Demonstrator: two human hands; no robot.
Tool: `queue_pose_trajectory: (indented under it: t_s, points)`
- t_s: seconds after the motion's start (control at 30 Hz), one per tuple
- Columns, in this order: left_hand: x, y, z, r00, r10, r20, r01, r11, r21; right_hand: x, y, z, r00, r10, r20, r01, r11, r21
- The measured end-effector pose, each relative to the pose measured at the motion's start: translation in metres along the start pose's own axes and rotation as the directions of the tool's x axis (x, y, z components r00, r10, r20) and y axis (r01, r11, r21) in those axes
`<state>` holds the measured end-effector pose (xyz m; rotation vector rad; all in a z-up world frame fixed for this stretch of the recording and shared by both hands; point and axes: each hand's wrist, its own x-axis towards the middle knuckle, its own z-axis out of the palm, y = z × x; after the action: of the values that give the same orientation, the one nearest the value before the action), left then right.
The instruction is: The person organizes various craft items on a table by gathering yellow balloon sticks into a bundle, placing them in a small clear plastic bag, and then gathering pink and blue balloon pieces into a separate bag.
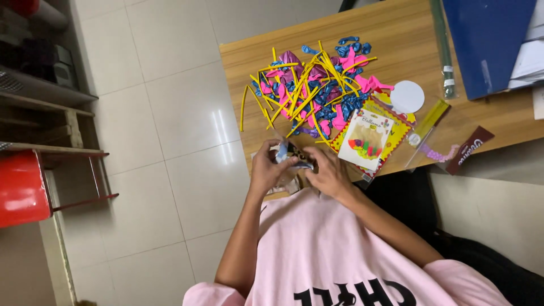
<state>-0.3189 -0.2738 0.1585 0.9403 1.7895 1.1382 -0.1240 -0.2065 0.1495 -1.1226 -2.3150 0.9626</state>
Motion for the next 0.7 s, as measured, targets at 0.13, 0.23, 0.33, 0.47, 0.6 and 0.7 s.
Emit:
queue_pose_trajectory:
  t_s: [0.13, 0.23, 0.33, 0.47, 0.6, 0.7]
  points:
    - [-0.010, 0.038, -0.015, 0.995, -0.070, -0.075, 0.084, 0.977, 0.197, 0.011, -0.015, -0.012, 1.000, 0.004, 0.029, -0.003, 1.000, -0.019]
    - [-0.009, 0.042, -0.020, 0.994, 0.003, -0.109, 0.020, 0.979, 0.205, 0.023, -0.007, -0.009, 0.982, 0.073, 0.174, -0.093, 0.990, 0.108]
    - [-0.005, 0.053, -0.024, 0.996, -0.042, -0.078, 0.054, 0.985, 0.165, 0.028, 0.029, 0.010, 0.949, 0.056, 0.310, -0.193, 0.881, 0.432]
    - [0.003, 0.052, -0.023, 0.994, -0.010, -0.105, 0.032, 0.977, 0.212, 0.038, 0.048, 0.006, 0.923, 0.054, 0.382, -0.301, 0.720, 0.625]
    - [0.008, 0.046, -0.022, 0.990, -0.037, -0.134, 0.061, 0.982, 0.179, 0.045, 0.030, -0.008, 0.944, 0.035, 0.327, -0.215, 0.819, 0.532]
    - [0.013, 0.025, -0.016, 0.982, -0.002, -0.187, 0.022, 0.994, 0.105, 0.056, -0.019, -0.026, 0.945, -0.039, 0.324, -0.074, 0.941, 0.330]
